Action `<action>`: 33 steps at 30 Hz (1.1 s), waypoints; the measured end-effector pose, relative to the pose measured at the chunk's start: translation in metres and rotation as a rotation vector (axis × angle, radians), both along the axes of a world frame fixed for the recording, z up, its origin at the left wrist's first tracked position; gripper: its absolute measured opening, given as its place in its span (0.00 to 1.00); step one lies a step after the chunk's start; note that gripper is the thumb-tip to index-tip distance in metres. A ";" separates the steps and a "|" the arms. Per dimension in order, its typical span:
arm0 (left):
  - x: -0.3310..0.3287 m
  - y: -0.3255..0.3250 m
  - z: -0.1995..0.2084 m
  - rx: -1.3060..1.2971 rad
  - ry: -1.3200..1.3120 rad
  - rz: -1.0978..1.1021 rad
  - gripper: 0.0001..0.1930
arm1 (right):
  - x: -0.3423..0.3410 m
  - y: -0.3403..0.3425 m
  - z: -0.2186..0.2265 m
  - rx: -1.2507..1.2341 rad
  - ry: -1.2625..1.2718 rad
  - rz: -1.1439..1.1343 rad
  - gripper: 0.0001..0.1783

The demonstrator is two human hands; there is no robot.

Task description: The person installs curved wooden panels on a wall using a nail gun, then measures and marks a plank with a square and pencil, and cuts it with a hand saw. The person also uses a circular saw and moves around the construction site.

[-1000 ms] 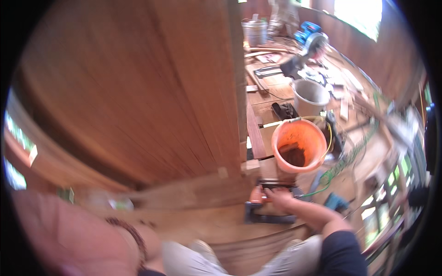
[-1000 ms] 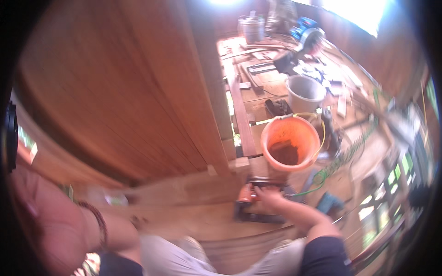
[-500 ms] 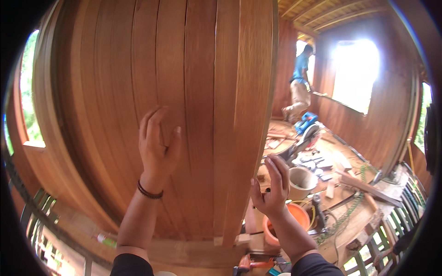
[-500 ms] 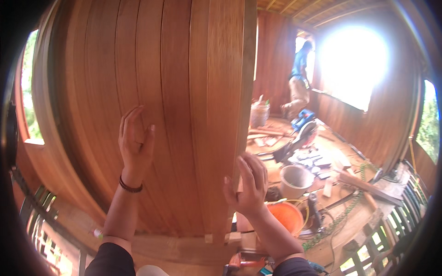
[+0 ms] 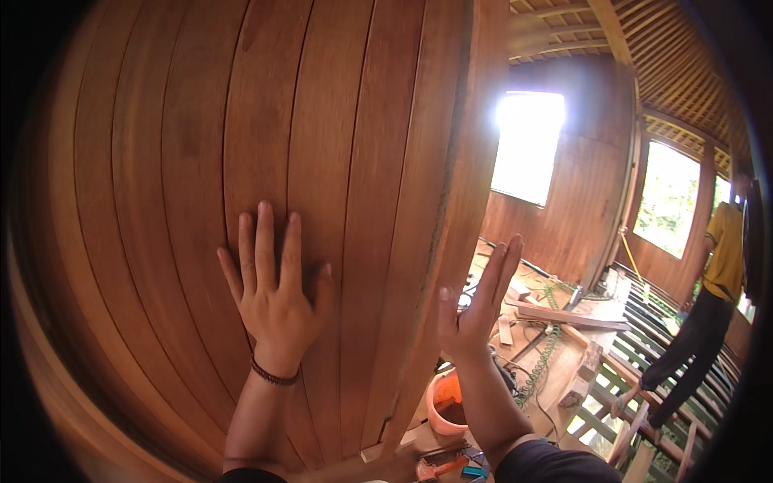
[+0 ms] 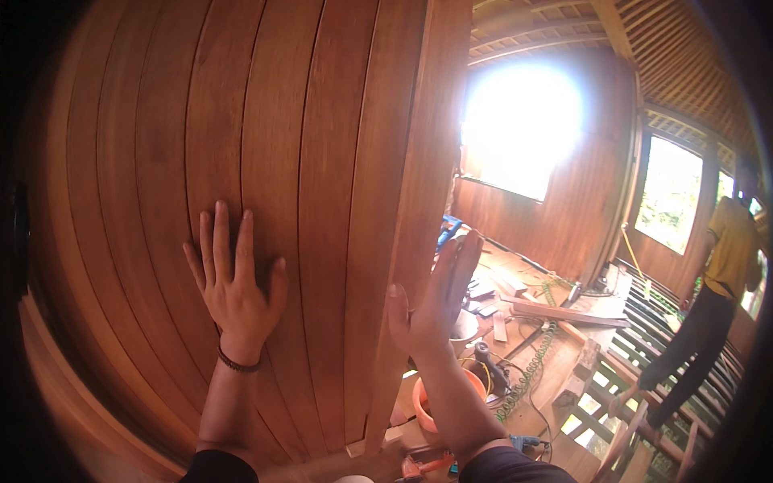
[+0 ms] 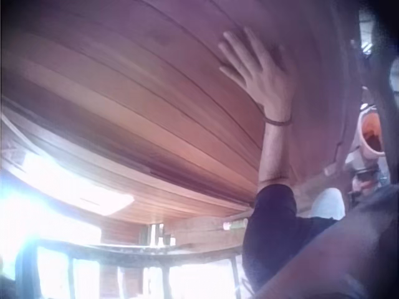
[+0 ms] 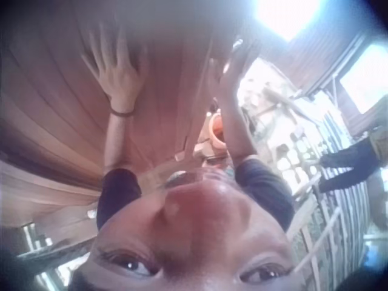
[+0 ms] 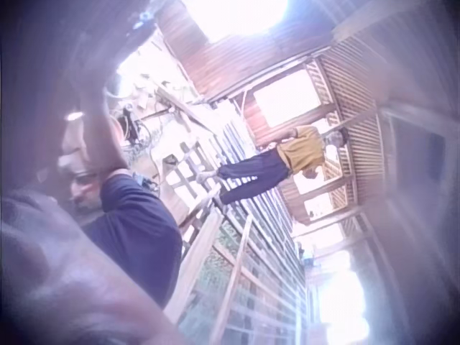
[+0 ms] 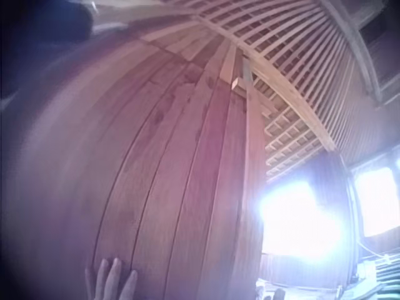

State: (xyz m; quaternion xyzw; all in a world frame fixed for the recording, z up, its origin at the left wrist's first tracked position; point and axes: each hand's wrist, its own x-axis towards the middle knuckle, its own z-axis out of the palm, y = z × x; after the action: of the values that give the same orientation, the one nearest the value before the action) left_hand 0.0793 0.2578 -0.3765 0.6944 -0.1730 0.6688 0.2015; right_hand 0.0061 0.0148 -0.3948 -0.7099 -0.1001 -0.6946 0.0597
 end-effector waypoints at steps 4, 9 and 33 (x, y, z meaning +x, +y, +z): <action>0.000 -0.003 -0.001 -0.008 -0.021 -0.098 0.31 | 0.018 -0.001 -0.009 -0.033 0.124 -0.104 0.48; 0.004 0.002 -0.001 0.079 -0.126 -0.077 0.25 | 0.005 -0.008 -0.025 0.011 0.235 0.026 0.47; 0.022 0.006 -0.010 0.106 -0.294 0.120 0.25 | -0.091 -0.096 -0.044 0.478 0.497 0.512 0.21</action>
State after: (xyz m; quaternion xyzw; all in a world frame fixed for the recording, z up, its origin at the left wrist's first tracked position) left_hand 0.1018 0.2637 -0.3866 0.6078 -0.1936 0.7640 0.0968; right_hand -0.0849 -0.0807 -0.4392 -0.7742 -0.0917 -0.4688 0.4152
